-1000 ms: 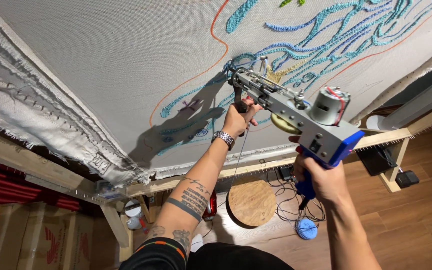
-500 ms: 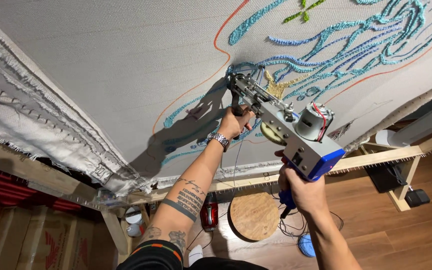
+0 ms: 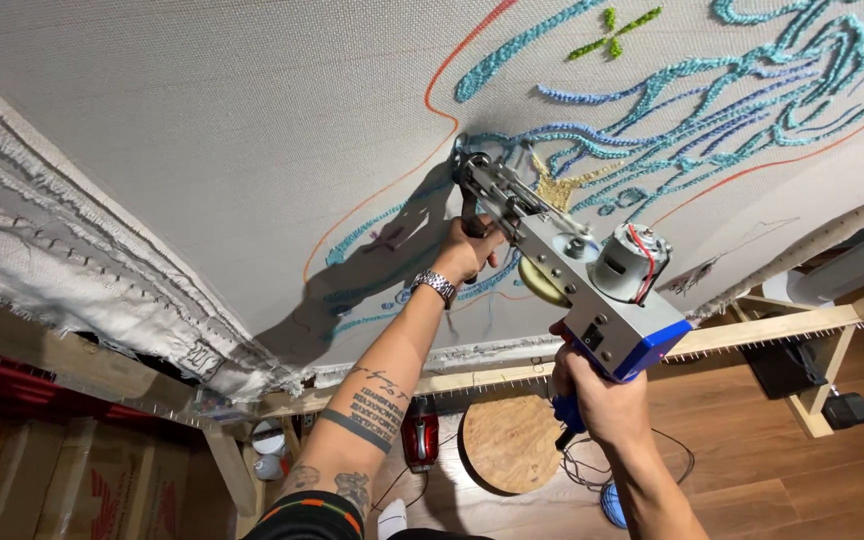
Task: Tufting a jellyfish pattern onto a canvas using an electric tufting gun.
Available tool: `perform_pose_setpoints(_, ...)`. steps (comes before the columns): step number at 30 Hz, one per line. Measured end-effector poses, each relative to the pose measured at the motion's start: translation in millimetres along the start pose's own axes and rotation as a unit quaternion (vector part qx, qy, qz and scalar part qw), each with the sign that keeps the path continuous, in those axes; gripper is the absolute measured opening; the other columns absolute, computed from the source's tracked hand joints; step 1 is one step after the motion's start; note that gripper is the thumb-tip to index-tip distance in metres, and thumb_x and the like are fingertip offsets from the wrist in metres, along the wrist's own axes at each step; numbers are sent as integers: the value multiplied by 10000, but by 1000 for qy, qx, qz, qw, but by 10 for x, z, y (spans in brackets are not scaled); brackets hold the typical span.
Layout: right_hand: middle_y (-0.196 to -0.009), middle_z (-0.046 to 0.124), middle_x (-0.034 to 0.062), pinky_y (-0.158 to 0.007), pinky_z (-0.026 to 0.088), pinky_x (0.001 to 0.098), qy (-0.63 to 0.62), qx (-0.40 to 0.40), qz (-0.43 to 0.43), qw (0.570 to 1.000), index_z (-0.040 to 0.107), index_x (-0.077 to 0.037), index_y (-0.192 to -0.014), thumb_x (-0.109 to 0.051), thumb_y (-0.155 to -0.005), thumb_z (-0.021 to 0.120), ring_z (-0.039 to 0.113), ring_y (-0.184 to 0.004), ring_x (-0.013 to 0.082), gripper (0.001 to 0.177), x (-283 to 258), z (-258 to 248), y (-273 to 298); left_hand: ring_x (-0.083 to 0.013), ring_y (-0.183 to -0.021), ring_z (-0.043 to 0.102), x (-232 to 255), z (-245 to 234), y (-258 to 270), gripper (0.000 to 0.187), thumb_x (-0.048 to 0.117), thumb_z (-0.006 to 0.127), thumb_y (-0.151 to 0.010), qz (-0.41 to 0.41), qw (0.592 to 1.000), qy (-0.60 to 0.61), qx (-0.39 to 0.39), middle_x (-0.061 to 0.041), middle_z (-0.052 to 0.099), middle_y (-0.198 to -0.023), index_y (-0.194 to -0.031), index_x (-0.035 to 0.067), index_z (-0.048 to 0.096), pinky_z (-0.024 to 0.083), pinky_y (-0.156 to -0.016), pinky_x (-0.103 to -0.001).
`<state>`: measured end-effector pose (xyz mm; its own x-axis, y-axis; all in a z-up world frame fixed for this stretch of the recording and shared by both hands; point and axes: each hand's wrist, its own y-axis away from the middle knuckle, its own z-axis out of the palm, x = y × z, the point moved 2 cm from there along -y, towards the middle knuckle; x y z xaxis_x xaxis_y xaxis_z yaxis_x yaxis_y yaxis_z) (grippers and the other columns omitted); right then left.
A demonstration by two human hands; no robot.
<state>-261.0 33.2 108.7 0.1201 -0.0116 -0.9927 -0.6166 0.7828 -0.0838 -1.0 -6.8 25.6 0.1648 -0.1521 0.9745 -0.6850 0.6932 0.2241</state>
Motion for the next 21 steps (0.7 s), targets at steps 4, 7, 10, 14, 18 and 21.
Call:
perform_pose_setpoints(4,-728,606,113,-417,440,277,0,32,8,999,608,57,-928,31,-776,516,476,-472,161,180,21,-12,-22,-148,-340,513,184,-31,138,414,267,677,-703,-18,998,-67,4,-63,621,-585,-994,14,529,431,-402,-256)
perform_pose_setpoints(7,-628,577,106,-436,457,290,33,57,21,998,603,35,-861,19,-756,541,504,-480,171,123,106,-93,-17,-156,-419,500,-65,46,-172,306,95,583,-718,-62,997,39,4,-56,496,-639,-1000,31,486,428,-365,-274)
perform_pose_setpoints(10,-727,610,157,-417,471,300,18,49,5,999,562,45,-877,33,-747,539,506,-467,181,133,105,-135,20,-215,-399,507,-113,46,-67,230,-38,567,-763,-14,985,167,-50,-77,445,-720,-851,66,380,406,-285,-298)
perform_pose_setpoints(14,-878,585,186,-357,351,262,-95,-26,-45,994,514,109,-1021,58,-737,480,404,-438,157,291,-88,-155,145,-219,-465,643,8,51,379,394,154,600,-836,140,976,63,-156,-17,282,-438,-573,132,308,264,-369,-190)
perform_pose_setpoints(18,-766,558,166,-342,376,278,-81,-1,-26,996,519,96,-906,58,-691,532,433,-430,186,219,-143,-434,262,-100,-409,370,343,79,1040,365,278,625,-769,-7,990,29,-135,-144,620,-576,-1017,21,552,280,-398,-235)
perform_pose_setpoints(21,-626,449,63,-362,335,250,-98,-72,-17,992,534,101,-1119,-2,-699,520,376,-411,138,432,-260,-549,392,-90,-365,386,309,159,1220,750,365,640,-712,-25,987,20,-156,-153,620,-585,-1337,54,367,280,-361,-227)
